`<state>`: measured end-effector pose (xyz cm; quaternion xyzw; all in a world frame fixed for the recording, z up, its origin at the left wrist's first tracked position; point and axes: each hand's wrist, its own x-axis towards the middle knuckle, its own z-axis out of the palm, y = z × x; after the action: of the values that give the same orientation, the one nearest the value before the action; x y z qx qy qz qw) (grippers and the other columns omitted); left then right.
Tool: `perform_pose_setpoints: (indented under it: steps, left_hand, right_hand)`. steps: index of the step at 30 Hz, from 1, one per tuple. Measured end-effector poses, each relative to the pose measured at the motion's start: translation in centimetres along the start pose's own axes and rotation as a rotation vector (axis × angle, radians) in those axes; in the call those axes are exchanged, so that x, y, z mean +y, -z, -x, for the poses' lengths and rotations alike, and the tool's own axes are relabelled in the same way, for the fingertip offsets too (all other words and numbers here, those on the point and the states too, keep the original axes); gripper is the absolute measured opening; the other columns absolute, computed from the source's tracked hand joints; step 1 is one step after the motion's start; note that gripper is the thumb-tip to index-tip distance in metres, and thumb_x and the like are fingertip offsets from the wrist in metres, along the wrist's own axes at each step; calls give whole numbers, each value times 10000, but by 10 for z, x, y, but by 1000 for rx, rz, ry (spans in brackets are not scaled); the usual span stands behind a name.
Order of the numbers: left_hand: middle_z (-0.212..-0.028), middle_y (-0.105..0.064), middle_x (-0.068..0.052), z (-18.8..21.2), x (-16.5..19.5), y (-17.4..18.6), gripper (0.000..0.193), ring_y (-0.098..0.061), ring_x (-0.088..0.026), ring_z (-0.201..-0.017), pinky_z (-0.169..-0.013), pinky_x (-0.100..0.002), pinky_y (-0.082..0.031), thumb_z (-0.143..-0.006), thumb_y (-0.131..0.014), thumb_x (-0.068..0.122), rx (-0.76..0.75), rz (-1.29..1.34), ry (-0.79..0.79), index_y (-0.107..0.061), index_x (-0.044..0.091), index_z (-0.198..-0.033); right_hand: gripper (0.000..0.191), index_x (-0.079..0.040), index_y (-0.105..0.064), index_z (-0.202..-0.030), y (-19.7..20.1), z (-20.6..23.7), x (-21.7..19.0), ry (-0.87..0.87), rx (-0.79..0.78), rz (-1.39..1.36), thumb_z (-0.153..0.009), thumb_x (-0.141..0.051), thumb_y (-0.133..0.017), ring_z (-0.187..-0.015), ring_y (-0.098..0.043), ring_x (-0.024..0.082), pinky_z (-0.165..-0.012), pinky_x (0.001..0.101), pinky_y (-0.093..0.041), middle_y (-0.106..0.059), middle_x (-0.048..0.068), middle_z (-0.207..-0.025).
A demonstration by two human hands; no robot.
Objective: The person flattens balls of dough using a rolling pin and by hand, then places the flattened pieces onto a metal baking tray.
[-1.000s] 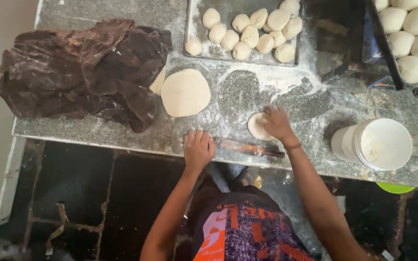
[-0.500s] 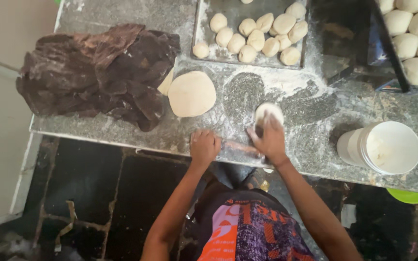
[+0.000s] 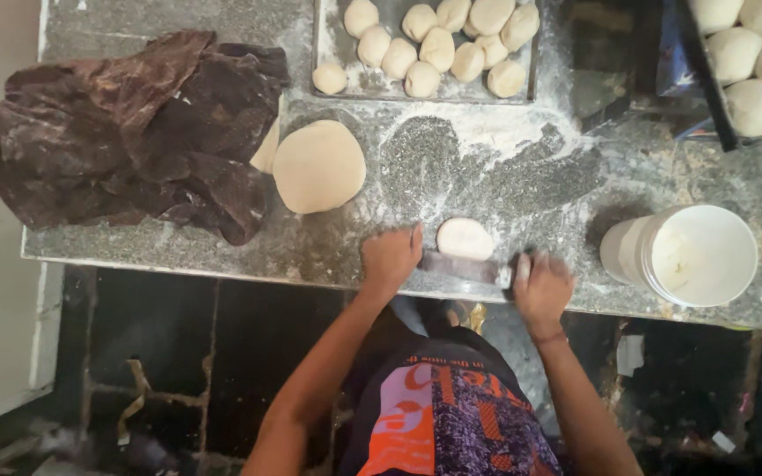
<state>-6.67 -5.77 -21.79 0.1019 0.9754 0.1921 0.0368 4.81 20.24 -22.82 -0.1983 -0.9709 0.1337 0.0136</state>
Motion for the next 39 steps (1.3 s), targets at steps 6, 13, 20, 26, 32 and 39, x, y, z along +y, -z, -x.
perform_pose_setpoints:
  steps: [6,13,20,26,32,39]
  left_hand:
    - [-1066,-636,-152,-101,25,3,381,-598,-356,-1060,-953,-531,-454,-996,-621,402,311,-55,-136,-659,63,-1166]
    - [-1470,-496,-242,-152,37,-16,588,-412,-426,-1419,-1149,-620,-310,-987,-632,378,310,-5,-44,-525,11,-1435]
    - [-1642,-351,-233,-9,9,5,664,-254,-475,-1557,-1291,-618,-187,-1016,-599,309,242,3,-202,-392,-2,-1565]
    - [-1638,-204,-331,-99,15,-5,774,-191,-526,-1526,-1249,-657,-149,-1021,-620,413,274,-72,-181,-287,32,-1607]
    - [-1667,-198,-288,-214,33,-3,762,-206,-474,-1558,-1278,-642,-161,-1075,-647,457,404,-51,-403,-266,120,-1643]
    - [-1630,-307,-281,-87,14,14,703,-299,-484,-1518,-1262,-600,-251,-1018,-629,331,311,112,-183,-355,17,-1583]
  right_hand:
    - [711,-39,-280,-1653,10,-111,-22,-75,129,-93,-1088,-418,-485,-1473,-204,528,-1148,738,-146,-221,311,-1665]
    - [811,19,-212,-1652,11,-158,-27,-108,109,-65,-1114,-522,-487,-1583,-114,497,-1253,664,-85,-150,304,-1708]
    - [689,-18,-543,-1495,18,-10,-8,235,107,-86,-1008,-504,-511,-1533,-276,491,-1262,604,-174,-417,223,-1617]
    - [953,172,-123,-1612,23,-111,-31,4,89,-60,-1103,-569,-438,-1560,-47,560,-1281,602,-51,-74,413,-1672]
    - [1038,137,-1,-1612,25,-212,-54,-300,157,-186,-1102,-633,-474,-1594,-5,502,-1312,580,-21,-5,361,-1690]
    - [832,67,-265,-1622,35,-81,-46,212,242,-100,-1080,-519,-503,-1591,-225,445,-1297,598,-147,-240,303,-1688]
